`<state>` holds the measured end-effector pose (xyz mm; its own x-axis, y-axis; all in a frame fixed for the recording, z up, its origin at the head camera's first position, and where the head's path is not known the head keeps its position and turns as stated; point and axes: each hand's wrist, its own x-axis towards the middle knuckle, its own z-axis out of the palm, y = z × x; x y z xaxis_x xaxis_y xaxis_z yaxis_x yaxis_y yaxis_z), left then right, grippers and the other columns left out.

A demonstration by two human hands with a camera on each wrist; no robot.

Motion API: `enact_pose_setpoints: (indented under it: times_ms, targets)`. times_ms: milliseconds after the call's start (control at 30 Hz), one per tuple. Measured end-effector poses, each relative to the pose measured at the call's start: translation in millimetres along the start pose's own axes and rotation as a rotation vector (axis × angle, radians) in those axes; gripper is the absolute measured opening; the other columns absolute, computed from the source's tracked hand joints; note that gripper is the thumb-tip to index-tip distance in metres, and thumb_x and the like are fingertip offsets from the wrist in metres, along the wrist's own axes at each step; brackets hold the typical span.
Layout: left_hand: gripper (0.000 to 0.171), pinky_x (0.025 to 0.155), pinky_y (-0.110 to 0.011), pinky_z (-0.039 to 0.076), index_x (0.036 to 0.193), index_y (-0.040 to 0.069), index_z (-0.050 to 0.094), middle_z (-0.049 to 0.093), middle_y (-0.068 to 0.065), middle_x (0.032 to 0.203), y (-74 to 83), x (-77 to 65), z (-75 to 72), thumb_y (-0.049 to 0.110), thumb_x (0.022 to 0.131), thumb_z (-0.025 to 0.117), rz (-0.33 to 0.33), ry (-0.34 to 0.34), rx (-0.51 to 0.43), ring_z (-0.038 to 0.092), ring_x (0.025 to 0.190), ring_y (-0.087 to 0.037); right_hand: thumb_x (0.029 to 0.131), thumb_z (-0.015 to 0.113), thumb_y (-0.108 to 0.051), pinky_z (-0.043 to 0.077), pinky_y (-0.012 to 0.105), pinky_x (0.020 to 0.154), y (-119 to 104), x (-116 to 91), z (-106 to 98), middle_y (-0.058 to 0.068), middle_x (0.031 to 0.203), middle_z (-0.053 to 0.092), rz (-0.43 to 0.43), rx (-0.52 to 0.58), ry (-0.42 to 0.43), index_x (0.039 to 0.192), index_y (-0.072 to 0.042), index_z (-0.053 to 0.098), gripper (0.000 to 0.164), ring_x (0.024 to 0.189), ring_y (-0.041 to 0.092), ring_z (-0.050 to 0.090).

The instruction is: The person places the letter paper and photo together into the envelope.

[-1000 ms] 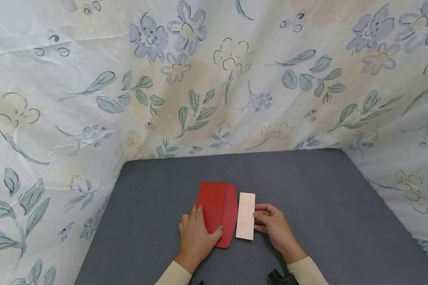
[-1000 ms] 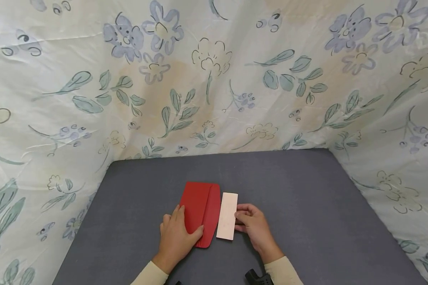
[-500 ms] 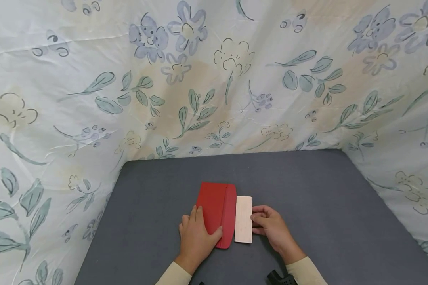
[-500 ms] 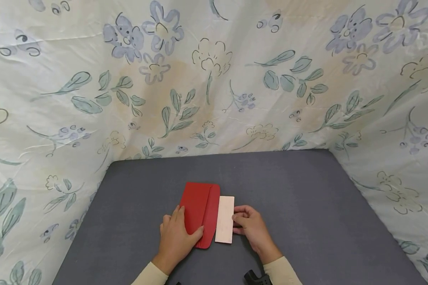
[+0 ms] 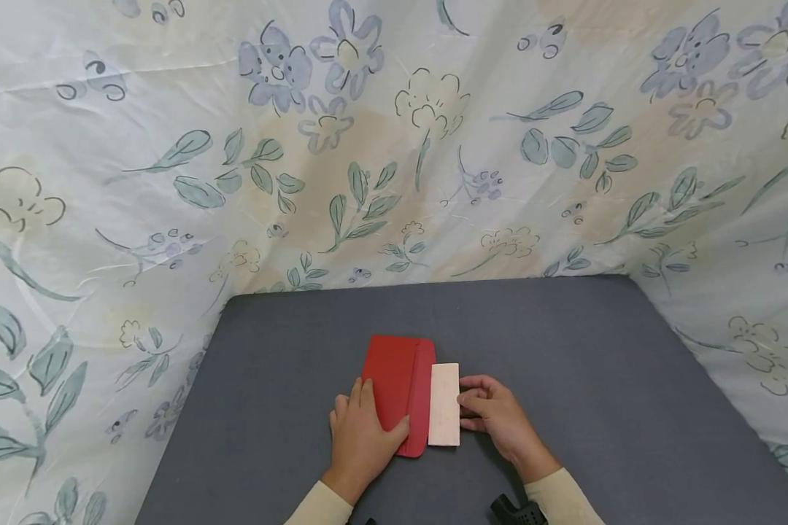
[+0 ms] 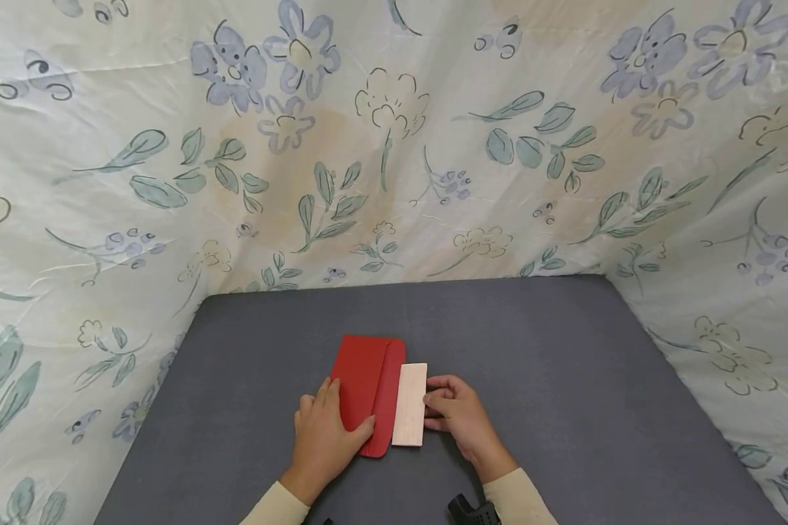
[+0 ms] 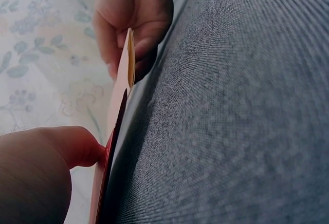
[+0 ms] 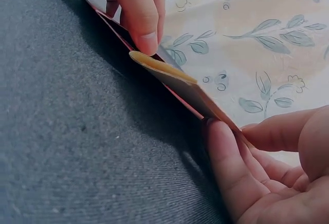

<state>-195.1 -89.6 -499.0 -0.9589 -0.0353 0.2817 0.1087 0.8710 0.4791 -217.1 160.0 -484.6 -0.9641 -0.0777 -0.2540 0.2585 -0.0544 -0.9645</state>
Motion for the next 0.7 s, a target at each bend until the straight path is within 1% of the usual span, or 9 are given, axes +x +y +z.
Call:
enact_pose_setpoints:
  times_ms: [400,533,700]
  targets:
    - [0.095,0.086,-0.053,0.045,0.148,-0.007,0.059,0.056,-0.028,0.151,1.0,-0.1,-1.1,0.049,0.078,0.089,-0.016,-0.007,0.019,0.055,0.109,-0.036,0.103,0.069,-0.001,0.064,0.04,0.076,-3.7,5.6,3.9,0.016,0.102,0.069,-0.023,0.013,-0.026,0.142,0.012,0.05,0.045,0.092,0.027,0.072]
    - [0.098,0.086,-0.053,0.046,0.149,-0.006,0.058,0.056,-0.027,0.151,2.2,0.2,-1.5,0.05,0.075,0.091,-0.03,-0.017,0.03,0.055,0.11,-0.035,0.103,0.068,-0.001,0.064,0.04,0.076,-4.3,8.5,5.9,0.017,0.102,0.068,-0.024,0.018,-0.022,0.142,0.012,0.051,0.044,0.091,0.027,0.072]
    - [0.098,0.087,-0.053,0.046,0.149,-0.006,0.058,0.056,-0.027,0.151,2.9,1.0,-2.1,0.05,0.075,0.091,-0.037,-0.029,0.035,0.055,0.11,-0.035,0.103,0.068,-0.001,0.064,0.04,0.075,-6.0,12.2,8.4,0.017,0.102,0.069,-0.022,0.017,-0.009,0.141,0.011,0.052,0.043,0.09,0.027,0.072]
